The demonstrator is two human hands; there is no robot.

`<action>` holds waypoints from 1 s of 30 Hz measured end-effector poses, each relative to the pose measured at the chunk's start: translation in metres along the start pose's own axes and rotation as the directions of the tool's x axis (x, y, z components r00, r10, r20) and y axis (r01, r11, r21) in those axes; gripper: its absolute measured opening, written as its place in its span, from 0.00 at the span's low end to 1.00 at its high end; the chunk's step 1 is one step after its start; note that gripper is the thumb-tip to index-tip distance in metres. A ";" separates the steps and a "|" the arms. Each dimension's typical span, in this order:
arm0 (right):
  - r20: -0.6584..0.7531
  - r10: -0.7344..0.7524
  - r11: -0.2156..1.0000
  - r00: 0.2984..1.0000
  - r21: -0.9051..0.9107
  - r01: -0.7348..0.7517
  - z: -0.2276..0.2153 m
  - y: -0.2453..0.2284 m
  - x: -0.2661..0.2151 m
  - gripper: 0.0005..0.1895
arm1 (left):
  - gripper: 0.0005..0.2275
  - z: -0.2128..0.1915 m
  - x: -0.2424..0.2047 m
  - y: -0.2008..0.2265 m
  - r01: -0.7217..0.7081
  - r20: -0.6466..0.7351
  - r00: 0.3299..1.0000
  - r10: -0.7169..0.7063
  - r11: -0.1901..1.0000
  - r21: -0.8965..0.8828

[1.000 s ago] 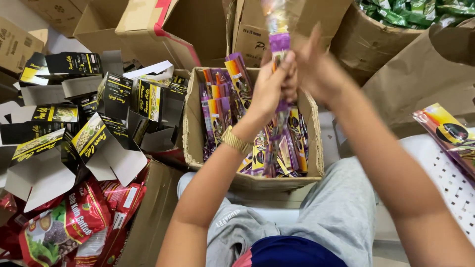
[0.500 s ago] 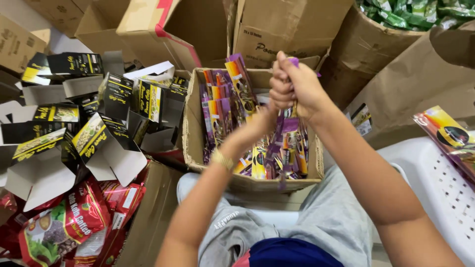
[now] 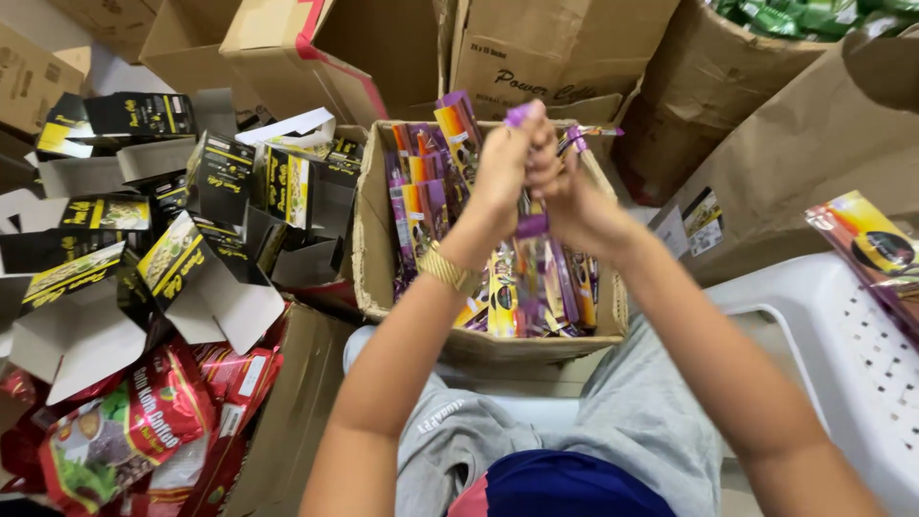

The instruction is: Sorting and organizing small packaged food items into cardboard boxes on a warehouse floor.

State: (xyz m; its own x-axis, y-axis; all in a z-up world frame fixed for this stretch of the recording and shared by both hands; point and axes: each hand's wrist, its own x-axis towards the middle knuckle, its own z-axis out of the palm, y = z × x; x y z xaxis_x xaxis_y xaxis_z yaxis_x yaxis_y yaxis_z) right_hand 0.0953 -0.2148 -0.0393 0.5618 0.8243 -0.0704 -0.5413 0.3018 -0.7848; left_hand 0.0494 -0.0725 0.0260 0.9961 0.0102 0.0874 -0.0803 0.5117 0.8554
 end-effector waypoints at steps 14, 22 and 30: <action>0.197 -0.016 0.985 0.980 -0.164 0.049 0.009 0.017 -0.018 0.20 | 0.15 -0.016 0.015 0.045 -0.060 0.154 0.986 0.067 0.997 -0.047; 0.054 -0.097 0.912 0.994 -0.395 0.111 0.007 -0.017 0.000 0.15 | 0.13 -0.075 0.015 0.039 0.189 0.084 0.959 -0.270 0.832 0.521; -0.171 0.078 0.977 0.982 -0.183 -0.110 -0.017 0.059 -0.016 0.28 | 0.08 -0.080 0.029 0.109 -0.088 0.131 0.991 -0.033 0.580 0.810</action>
State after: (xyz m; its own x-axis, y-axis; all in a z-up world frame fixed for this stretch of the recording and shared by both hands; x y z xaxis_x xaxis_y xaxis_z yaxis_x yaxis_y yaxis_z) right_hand 0.0652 -0.2180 -0.0946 0.6167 0.7510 -0.2360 -0.4760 0.1169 -0.8716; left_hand 0.0728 0.0521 0.0810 0.9850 -0.1190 0.1253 -0.1630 -0.3998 0.9020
